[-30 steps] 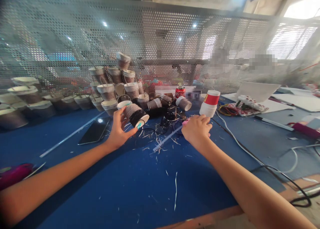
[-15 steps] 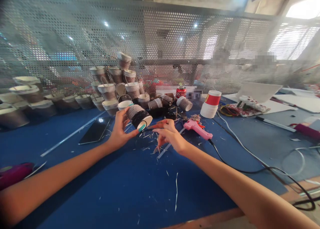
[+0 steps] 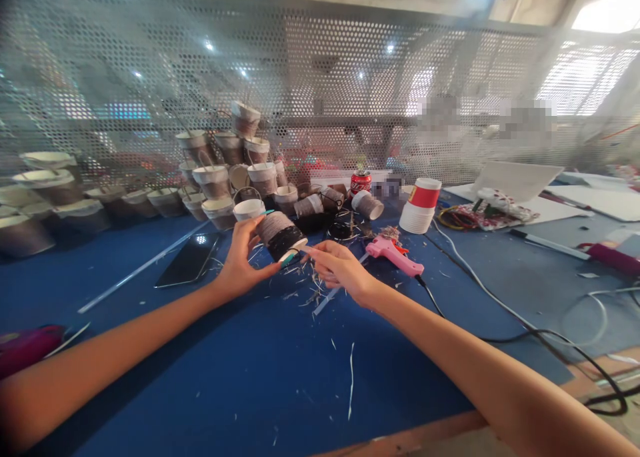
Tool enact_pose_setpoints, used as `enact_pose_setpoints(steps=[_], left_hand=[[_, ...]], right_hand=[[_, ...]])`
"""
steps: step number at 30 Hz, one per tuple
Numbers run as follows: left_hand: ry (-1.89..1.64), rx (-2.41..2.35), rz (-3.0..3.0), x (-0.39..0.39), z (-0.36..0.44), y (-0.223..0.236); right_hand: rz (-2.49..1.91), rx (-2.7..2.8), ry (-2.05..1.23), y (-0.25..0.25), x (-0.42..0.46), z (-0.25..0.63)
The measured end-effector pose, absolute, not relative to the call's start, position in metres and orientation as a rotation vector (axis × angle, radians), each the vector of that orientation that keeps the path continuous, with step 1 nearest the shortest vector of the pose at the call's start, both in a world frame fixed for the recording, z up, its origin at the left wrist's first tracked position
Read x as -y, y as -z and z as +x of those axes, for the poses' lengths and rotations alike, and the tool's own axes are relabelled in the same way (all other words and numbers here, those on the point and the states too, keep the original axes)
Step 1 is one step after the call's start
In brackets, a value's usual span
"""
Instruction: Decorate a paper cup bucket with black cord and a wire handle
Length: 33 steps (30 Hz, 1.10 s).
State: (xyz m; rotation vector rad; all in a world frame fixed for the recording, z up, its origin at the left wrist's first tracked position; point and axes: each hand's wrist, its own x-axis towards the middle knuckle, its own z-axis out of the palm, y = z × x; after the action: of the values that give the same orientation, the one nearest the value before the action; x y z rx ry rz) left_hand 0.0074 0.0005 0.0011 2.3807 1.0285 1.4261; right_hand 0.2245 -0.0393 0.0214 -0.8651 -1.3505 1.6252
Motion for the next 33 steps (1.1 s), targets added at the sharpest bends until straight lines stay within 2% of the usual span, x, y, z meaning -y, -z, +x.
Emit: enact_pose_setpoints(steps=[3, 9, 19, 33], left_hand=[[-1.422, -1.022, 2.388, -0.001, 0.007, -0.001], [-1.432, -1.035, 2.391, -0.001, 0.007, -0.001], [-1.36, -1.022, 2.407, 0.0, 0.007, -0.003], [-1.253, -0.978, 2.598, 0.0, 0.007, -0.005]], right_hand=[[-0.821, 1.321, -1.619, -0.02, 0.039, 0.225], [-0.817, 1.471, -1.816, -0.022, 0.04, 0.224], [-0.677, 1.589, -1.426, -0.022, 0.034, 0.232], [-0.669, 1.296, -1.537, -0.021, 0.025, 0.237]])
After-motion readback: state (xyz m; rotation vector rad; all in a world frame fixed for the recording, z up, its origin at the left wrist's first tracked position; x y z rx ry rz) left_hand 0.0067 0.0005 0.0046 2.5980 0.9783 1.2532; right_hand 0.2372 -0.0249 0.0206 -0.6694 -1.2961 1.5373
